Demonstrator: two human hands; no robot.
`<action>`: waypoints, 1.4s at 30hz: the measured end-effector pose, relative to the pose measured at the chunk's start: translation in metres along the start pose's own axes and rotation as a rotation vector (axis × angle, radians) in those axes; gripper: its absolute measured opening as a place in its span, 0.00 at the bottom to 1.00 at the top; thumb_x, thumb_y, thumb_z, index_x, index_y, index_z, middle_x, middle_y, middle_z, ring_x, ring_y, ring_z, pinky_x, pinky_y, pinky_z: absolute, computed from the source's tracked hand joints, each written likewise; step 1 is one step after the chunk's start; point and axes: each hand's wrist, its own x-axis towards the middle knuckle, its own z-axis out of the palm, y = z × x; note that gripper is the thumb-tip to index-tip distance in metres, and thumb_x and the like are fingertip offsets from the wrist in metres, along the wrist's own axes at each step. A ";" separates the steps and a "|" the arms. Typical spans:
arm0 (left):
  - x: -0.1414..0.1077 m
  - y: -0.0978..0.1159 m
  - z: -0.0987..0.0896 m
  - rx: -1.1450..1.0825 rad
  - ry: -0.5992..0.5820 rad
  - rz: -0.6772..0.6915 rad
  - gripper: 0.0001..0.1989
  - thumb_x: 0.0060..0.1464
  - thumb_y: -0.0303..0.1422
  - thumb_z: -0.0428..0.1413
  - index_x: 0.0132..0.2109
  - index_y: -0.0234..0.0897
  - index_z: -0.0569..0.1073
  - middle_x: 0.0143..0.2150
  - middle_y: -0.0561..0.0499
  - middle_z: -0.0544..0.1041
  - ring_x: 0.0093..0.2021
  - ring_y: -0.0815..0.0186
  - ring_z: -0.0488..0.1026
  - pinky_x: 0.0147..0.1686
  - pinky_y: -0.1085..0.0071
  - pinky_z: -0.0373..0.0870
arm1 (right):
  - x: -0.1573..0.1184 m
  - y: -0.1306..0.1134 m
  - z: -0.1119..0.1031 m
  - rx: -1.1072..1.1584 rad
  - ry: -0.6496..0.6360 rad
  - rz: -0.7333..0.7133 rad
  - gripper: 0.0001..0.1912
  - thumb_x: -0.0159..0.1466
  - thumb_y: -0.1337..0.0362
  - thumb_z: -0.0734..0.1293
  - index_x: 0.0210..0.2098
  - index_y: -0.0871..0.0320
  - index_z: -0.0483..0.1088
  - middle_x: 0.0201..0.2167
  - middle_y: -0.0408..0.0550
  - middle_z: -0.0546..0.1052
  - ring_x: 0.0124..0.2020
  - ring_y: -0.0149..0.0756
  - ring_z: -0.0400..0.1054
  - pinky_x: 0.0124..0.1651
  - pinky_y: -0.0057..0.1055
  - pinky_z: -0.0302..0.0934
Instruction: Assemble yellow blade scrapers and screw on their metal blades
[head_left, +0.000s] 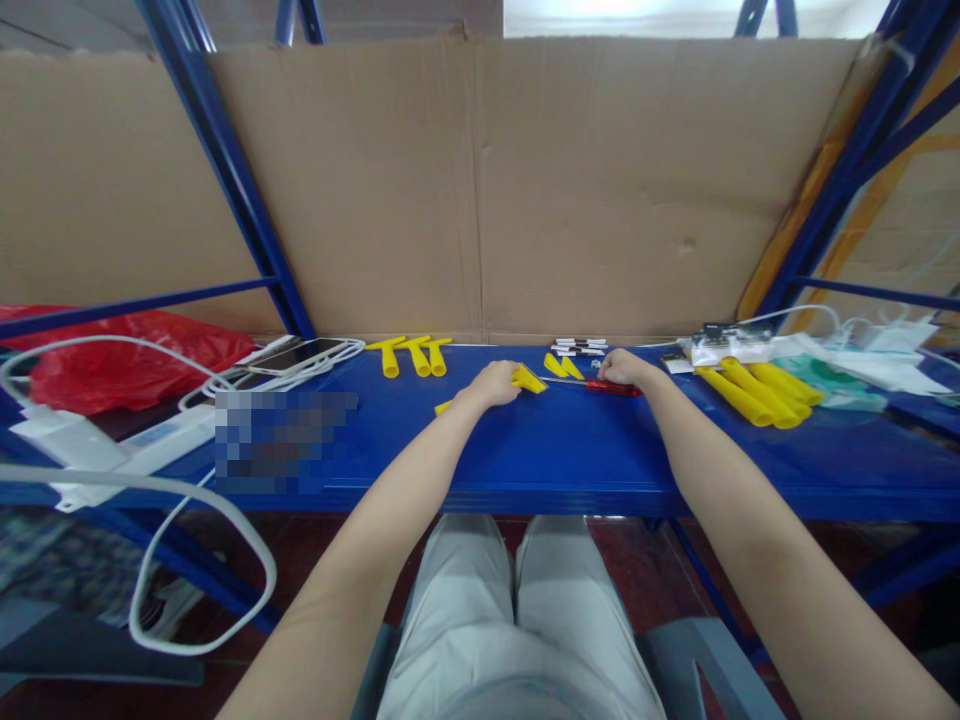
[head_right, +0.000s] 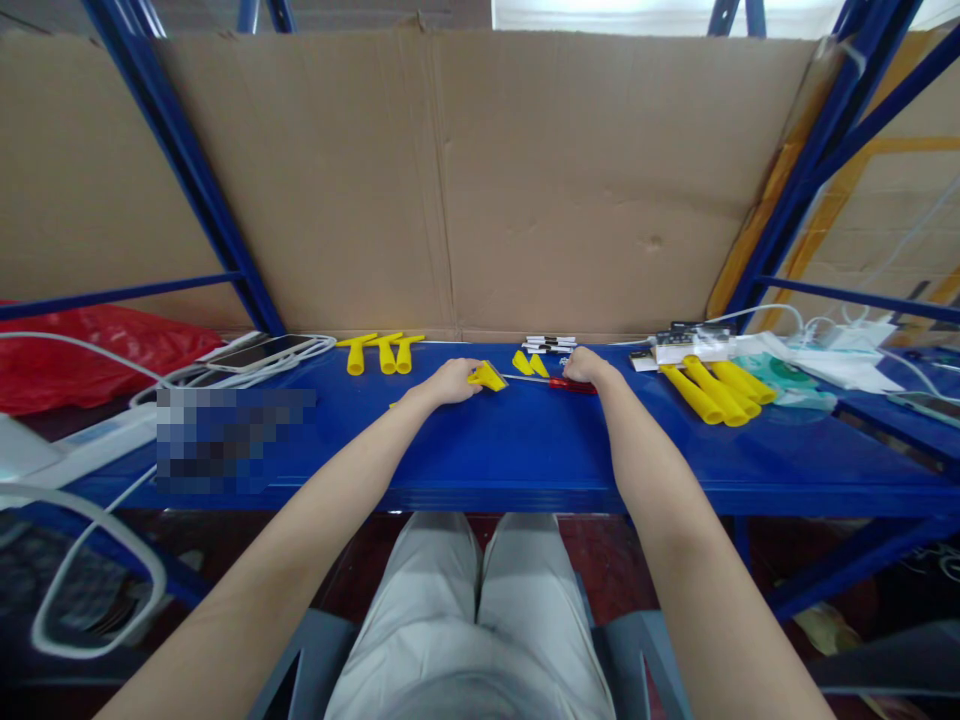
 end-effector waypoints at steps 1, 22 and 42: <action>0.000 0.000 0.000 -0.003 0.002 0.003 0.20 0.51 0.28 0.57 0.53 0.38 0.73 0.50 0.47 0.76 0.50 0.60 0.73 0.50 0.70 0.67 | 0.001 0.000 0.000 -0.004 0.011 0.013 0.05 0.51 0.69 0.67 0.27 0.62 0.76 0.27 0.51 0.78 0.34 0.37 0.72 0.39 0.28 0.63; 0.003 0.003 0.002 -0.035 0.055 0.052 0.24 0.49 0.28 0.59 0.55 0.42 0.72 0.54 0.48 0.74 0.55 0.60 0.69 0.54 0.69 0.63 | -0.032 -0.075 0.019 0.528 -0.017 -0.482 0.04 0.49 0.71 0.63 0.19 0.59 0.68 0.24 0.42 0.73 0.31 0.31 0.65 0.41 0.28 0.58; -0.004 0.014 -0.006 0.099 0.089 0.108 0.20 0.57 0.29 0.51 0.56 0.46 0.71 0.46 0.46 0.74 0.48 0.60 0.71 0.49 0.69 0.64 | -0.035 -0.076 0.021 0.715 -0.086 -0.365 0.01 0.47 0.69 0.63 0.20 0.60 0.67 0.23 0.40 0.71 0.28 0.29 0.63 0.37 0.26 0.57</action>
